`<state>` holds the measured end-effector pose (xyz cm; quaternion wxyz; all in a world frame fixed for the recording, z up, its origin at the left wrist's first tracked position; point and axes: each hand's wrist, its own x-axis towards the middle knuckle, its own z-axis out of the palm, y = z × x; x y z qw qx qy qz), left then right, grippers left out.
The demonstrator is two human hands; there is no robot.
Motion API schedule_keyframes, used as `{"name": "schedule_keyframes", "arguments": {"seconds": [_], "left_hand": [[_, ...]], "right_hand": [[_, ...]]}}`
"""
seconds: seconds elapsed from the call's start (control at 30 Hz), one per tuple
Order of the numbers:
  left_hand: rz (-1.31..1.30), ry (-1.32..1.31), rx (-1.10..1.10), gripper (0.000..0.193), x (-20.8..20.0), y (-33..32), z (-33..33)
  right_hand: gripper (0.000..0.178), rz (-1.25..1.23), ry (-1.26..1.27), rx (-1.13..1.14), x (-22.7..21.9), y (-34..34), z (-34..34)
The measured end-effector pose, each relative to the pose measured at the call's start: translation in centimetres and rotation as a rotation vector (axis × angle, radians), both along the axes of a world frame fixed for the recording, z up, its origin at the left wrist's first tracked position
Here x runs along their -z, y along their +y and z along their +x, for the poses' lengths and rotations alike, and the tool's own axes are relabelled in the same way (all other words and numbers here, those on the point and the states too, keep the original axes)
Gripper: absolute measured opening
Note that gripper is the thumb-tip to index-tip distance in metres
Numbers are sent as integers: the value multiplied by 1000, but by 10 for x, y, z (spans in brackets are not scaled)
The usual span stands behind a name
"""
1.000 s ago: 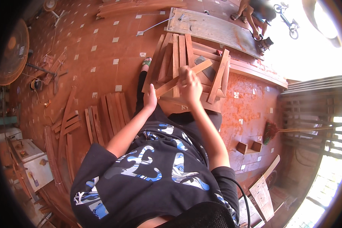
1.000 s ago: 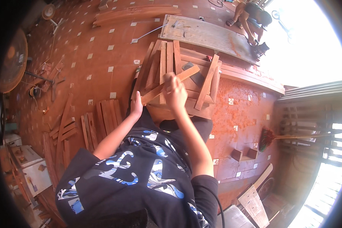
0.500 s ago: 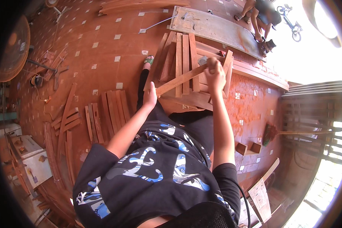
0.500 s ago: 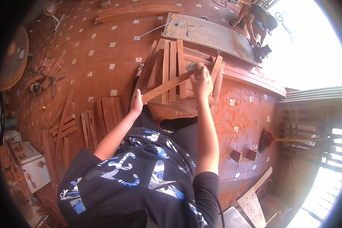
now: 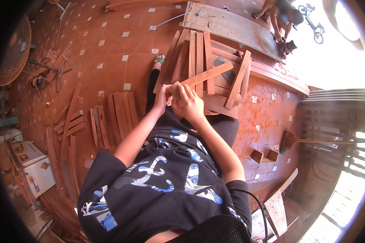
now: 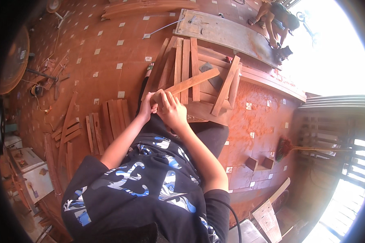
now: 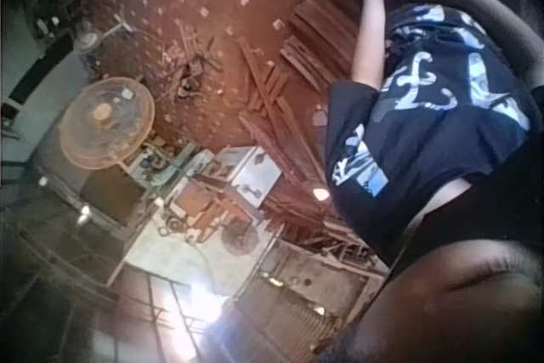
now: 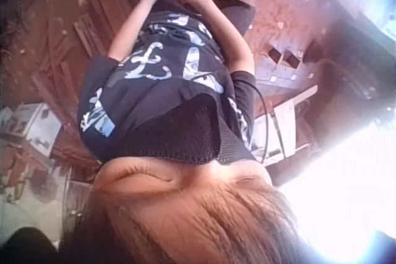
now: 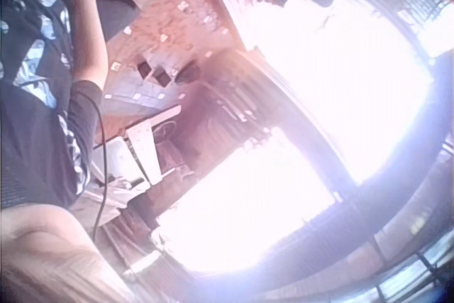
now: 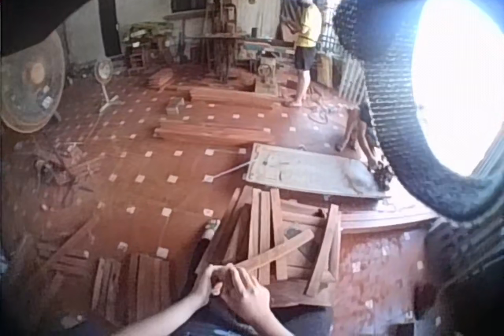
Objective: The person sands the edges and surfaces of small wooden planks using a sanding block. They repeatedly flip and reposition each piece to smooth all sides, handling the planks one at a time.
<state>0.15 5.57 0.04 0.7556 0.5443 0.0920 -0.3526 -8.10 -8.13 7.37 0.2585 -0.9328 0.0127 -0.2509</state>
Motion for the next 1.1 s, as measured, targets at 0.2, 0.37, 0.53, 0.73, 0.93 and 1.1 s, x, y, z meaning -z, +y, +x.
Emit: {"name": "schedule_keyframes", "arguments": {"seconds": [0.2, 0.37, 0.53, 0.73, 0.93, 1.1], "left_hand": [[31, -67, 42, 52, 4, 8, 4], [162, -152, 54, 41, -16, -1, 5], [149, -196, 59, 32, -15, 2, 4], [92, -238, 154, 32, -20, 6, 5], [-4, -255, 187, 33, -15, 10, 4], [-148, -73, 61, 40, -8, 10, 3]], "right_hand": [[50, -135, -13, 259, -1, -94, 26], [60, -170, 88, 549, 15, -177, 39], [60, -208, 76, 586, 16, -152, 40], [60, -189, 22, 629, 15, -133, 40], [59, -81, 86, 552, 6, -98, 30], [65, 5, 40, 281, 5, -22, -1]]}}
